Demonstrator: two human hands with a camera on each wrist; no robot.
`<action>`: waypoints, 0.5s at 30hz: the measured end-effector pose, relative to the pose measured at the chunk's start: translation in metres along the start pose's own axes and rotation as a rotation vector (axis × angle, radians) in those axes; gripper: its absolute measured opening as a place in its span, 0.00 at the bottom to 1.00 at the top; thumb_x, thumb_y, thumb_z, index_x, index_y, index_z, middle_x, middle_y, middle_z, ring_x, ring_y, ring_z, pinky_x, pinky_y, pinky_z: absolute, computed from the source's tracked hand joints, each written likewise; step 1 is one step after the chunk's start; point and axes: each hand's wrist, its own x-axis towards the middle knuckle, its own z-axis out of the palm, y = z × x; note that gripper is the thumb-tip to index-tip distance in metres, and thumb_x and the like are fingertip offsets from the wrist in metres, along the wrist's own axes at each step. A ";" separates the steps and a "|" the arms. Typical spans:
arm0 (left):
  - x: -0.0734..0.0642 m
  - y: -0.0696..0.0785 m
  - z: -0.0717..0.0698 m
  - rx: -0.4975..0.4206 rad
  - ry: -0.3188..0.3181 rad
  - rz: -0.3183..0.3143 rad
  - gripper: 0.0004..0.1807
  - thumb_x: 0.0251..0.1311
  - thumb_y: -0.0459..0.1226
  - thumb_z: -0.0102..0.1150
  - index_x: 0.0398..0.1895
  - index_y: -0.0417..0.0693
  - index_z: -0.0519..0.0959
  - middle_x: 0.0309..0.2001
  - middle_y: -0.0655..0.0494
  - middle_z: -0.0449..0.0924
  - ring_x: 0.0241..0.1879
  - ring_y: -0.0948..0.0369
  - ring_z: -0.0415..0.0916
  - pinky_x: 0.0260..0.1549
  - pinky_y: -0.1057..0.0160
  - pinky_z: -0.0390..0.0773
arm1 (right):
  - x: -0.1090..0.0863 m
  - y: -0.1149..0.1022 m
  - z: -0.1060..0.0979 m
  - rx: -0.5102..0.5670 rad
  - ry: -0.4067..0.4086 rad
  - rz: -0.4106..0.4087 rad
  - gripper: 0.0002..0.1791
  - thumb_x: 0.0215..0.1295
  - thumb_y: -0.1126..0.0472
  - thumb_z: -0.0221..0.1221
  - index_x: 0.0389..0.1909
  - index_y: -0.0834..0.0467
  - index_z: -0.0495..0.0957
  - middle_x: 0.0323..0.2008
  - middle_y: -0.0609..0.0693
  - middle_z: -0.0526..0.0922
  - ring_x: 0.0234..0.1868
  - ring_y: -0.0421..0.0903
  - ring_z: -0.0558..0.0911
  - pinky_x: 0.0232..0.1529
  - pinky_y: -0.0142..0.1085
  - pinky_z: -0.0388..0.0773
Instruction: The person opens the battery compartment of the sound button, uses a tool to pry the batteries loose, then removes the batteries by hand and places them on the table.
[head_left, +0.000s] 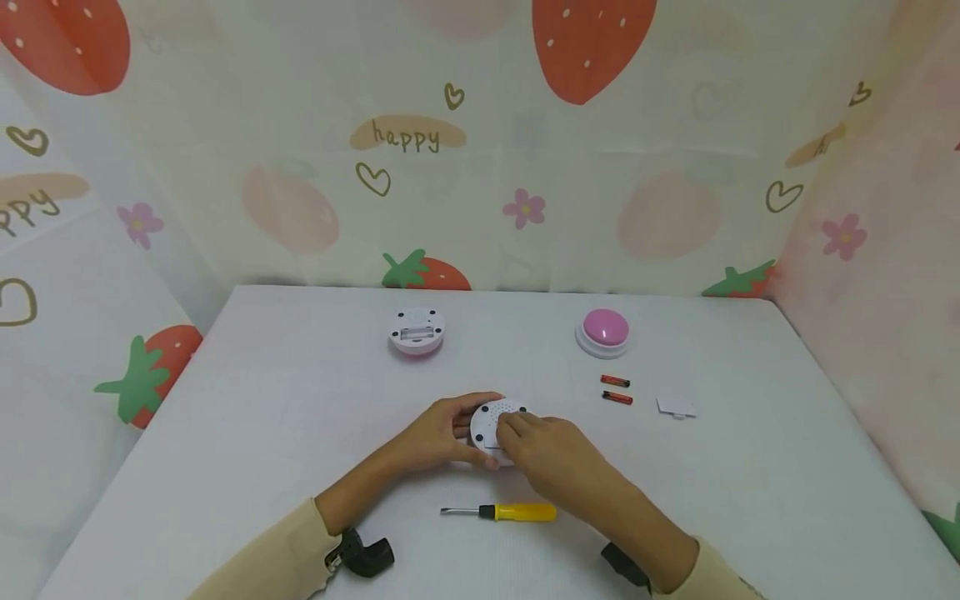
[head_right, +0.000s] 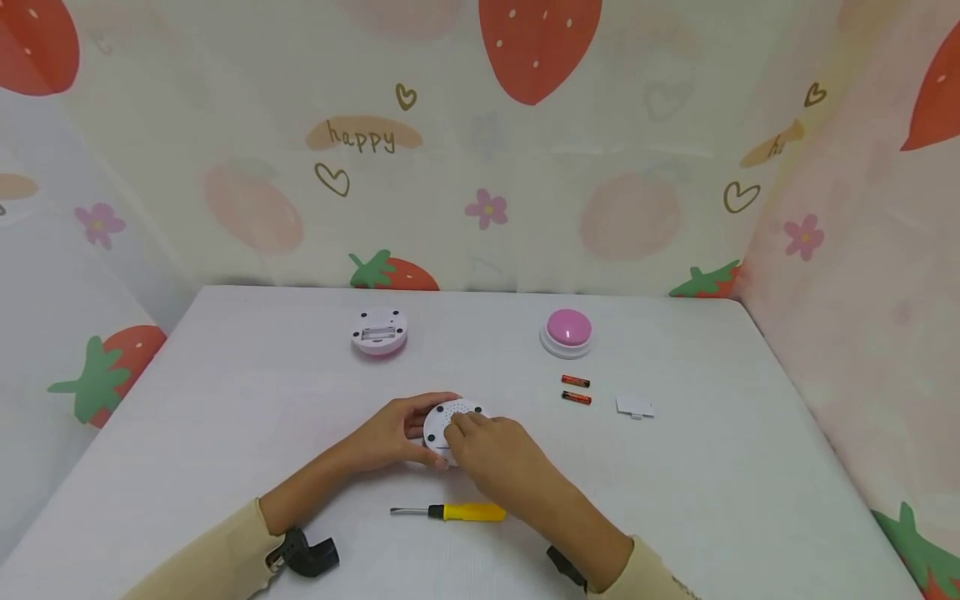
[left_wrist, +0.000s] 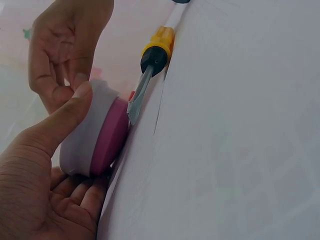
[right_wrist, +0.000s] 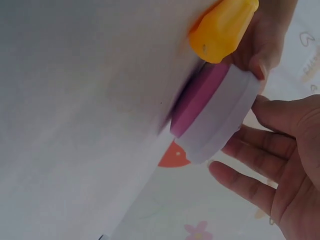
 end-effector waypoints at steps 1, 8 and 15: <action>0.000 0.000 0.000 0.002 0.001 -0.001 0.47 0.50 0.30 0.78 0.75 0.46 0.65 0.68 0.50 0.73 0.62 0.57 0.76 0.59 0.64 0.78 | 0.000 -0.001 0.000 -0.004 -0.008 0.005 0.22 0.61 0.62 0.71 0.56 0.58 0.79 0.55 0.52 0.83 0.56 0.48 0.83 0.53 0.41 0.84; 0.000 0.000 0.001 0.015 0.003 -0.015 0.47 0.51 0.31 0.78 0.75 0.46 0.65 0.68 0.50 0.73 0.61 0.57 0.77 0.59 0.64 0.78 | 0.001 -0.001 0.002 -0.026 -0.004 0.023 0.24 0.61 0.62 0.71 0.57 0.60 0.78 0.57 0.54 0.82 0.59 0.49 0.81 0.53 0.42 0.84; 0.000 0.003 0.000 0.045 0.010 -0.030 0.48 0.50 0.31 0.79 0.75 0.47 0.65 0.68 0.52 0.72 0.62 0.59 0.76 0.60 0.65 0.77 | 0.002 0.000 0.003 0.007 -0.002 0.043 0.22 0.60 0.63 0.72 0.54 0.59 0.78 0.55 0.53 0.81 0.57 0.49 0.80 0.53 0.41 0.84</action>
